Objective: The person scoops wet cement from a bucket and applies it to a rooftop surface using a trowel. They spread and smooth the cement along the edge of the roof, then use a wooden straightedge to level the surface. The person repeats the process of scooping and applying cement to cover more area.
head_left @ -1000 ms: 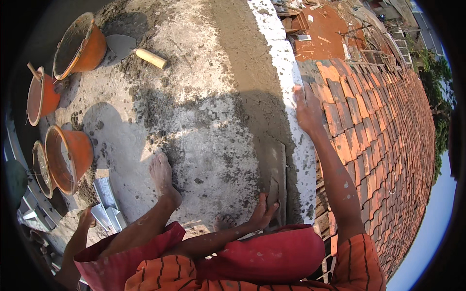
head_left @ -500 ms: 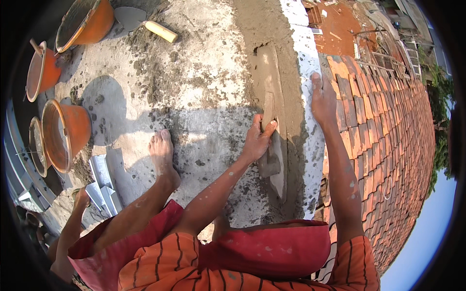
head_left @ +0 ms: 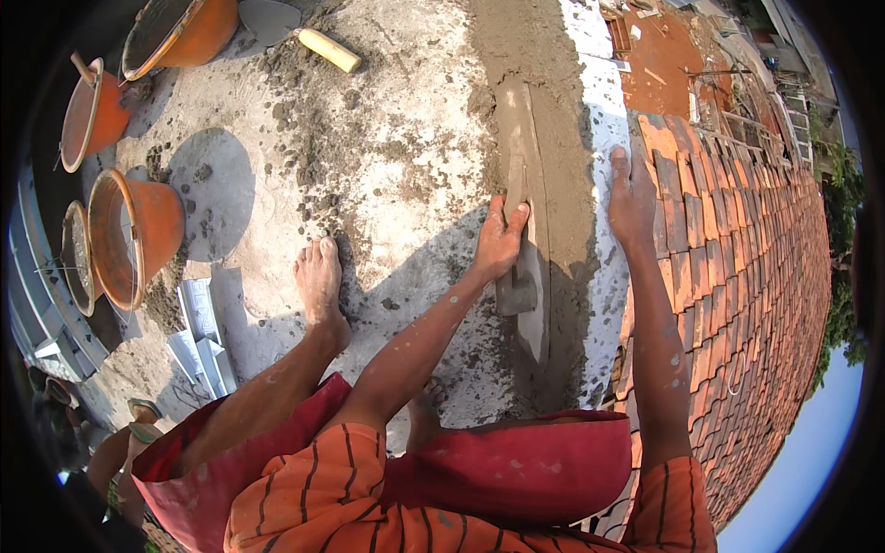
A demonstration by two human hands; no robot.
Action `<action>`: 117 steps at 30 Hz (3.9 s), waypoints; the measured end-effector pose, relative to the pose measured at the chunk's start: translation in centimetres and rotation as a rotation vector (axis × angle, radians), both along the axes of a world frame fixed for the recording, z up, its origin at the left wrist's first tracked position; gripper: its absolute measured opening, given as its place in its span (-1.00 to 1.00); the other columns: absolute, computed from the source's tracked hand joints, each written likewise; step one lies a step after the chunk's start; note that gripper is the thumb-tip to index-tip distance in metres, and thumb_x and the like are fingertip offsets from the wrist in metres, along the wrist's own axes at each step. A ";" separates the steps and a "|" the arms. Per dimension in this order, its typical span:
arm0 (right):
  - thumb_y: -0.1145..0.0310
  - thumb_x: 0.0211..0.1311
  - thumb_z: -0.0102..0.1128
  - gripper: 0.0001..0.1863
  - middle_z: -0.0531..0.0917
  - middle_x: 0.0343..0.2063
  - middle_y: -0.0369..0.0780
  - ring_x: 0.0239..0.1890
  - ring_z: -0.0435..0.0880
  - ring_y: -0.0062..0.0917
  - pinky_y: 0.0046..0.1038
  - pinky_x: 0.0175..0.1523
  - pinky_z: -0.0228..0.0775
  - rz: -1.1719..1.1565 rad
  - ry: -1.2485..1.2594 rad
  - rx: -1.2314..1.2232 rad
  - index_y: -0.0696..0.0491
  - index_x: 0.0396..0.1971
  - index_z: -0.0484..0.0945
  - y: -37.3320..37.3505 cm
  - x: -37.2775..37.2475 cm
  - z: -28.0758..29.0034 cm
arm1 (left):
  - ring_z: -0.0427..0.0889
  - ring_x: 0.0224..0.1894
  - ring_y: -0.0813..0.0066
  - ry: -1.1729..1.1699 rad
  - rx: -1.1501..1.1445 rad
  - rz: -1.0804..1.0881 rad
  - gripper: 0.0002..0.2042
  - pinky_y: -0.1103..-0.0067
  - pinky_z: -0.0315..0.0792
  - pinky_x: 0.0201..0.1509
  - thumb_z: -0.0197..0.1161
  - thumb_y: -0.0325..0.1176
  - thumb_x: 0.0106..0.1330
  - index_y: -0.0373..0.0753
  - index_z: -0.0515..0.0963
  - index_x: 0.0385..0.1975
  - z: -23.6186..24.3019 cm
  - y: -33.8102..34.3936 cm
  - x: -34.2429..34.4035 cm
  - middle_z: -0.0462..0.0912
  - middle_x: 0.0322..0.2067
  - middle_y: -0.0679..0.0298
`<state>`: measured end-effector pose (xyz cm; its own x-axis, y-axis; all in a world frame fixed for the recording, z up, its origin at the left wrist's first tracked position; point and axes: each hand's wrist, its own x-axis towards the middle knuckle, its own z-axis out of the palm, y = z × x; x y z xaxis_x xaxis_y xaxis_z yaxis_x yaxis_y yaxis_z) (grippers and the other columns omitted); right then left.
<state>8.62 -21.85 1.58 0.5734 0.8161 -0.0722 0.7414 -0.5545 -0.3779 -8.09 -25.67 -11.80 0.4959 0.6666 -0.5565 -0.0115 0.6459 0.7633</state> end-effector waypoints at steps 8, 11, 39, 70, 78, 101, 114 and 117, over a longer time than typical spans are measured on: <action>-0.17 0.40 -0.32 -0.25 0.53 -0.04 0.19 0.06 0.47 0.04 -0.09 0.16 0.22 -0.024 -0.032 -0.064 0.27 0.15 0.34 -0.4 0.7 -0.4 | 0.47 -0.01 0.29 0.003 -0.007 -0.052 -0.48 0.37 0.30 0.10 -0.12 0.02 0.47 -0.28 0.15 0.20 0.5 -17.0 -2.5 0.47 -0.03 0.00; -0.16 0.40 -0.31 -0.27 0.54 -0.06 0.19 0.06 0.46 0.04 -0.09 0.16 0.22 -0.003 -0.071 -0.017 0.27 0.14 0.34 -0.9 1.4 -1.3 | 0.51 -0.09 0.30 0.020 -0.080 -0.082 -0.46 0.37 0.35 0.01 -0.15 0.06 0.46 -0.27 0.15 0.20 0.7 -15.5 -2.3 0.51 -0.07 0.00; -0.16 0.37 -0.24 -0.24 0.54 -0.07 0.23 0.05 0.49 0.09 -0.09 0.19 0.22 0.026 0.039 -0.055 0.31 0.16 0.33 -0.2 1.4 -0.4 | 0.54 -0.11 0.29 0.020 0.042 0.034 -0.47 0.38 0.38 -0.02 -0.09 0.09 0.44 -0.29 0.23 0.10 -1.6 -7.8 -0.4 0.53 -0.18 0.04; -0.17 0.38 -0.25 -0.25 0.54 -0.07 0.20 0.04 0.48 0.08 -0.07 0.14 0.24 -0.014 0.047 -0.059 0.26 0.17 0.30 -0.3 0.7 0.1 | 0.61 -0.11 0.18 -0.024 0.173 0.080 -0.50 0.37 0.41 -0.02 -0.03 -0.09 0.44 -0.31 0.18 0.22 5.1 -12.4 -0.8 0.57 -0.10 -0.07; -0.12 0.39 -0.23 -0.29 0.55 -0.10 0.20 0.02 0.50 0.07 -0.09 0.13 0.26 0.047 0.082 -0.022 0.28 0.17 0.30 0.4 0.9 -0.2 | 0.24 -0.83 0.63 -0.023 0.060 0.170 -0.56 0.61 0.18 -0.77 0.00 -0.04 0.44 -0.35 0.26 0.00 0.4 14.1 2.4 0.30 -0.75 0.39; -0.03 0.40 -0.18 -0.35 0.54 -0.06 0.19 0.05 0.48 0.07 -0.11 0.14 0.26 0.039 0.133 -0.009 0.30 0.14 0.32 0.9 0.9 0.4 | 0.32 -0.77 0.57 -0.064 0.069 0.132 -0.57 0.55 0.31 -0.74 0.03 0.02 0.39 -0.30 0.30 -0.15 -3.5 20.9 3.5 0.32 -0.66 0.33; -0.01 0.39 -0.13 -0.38 0.55 -0.04 0.16 0.06 0.49 0.05 -0.13 0.15 0.28 -0.043 0.100 -0.081 0.26 0.15 0.34 0.4 0.7 0.7 | 0.50 0.03 0.22 0.031 0.062 -0.015 -0.53 0.36 0.30 0.13 -0.08 -0.02 0.46 -0.29 0.23 0.14 -2.0 -6.6 -0.7 0.51 -0.04 -0.02; 0.00 0.38 -0.12 -0.42 0.56 -0.05 0.13 0.05 0.50 0.04 -0.12 0.14 0.28 0.024 -0.027 -0.008 0.19 0.15 0.36 -0.3 1.4 -0.5 | 0.48 -0.40 0.39 -0.034 0.020 -0.005 -0.51 0.47 0.37 -0.29 -0.03 0.04 0.43 -0.28 0.24 0.10 -2.9 3.2 0.8 0.45 -0.41 0.19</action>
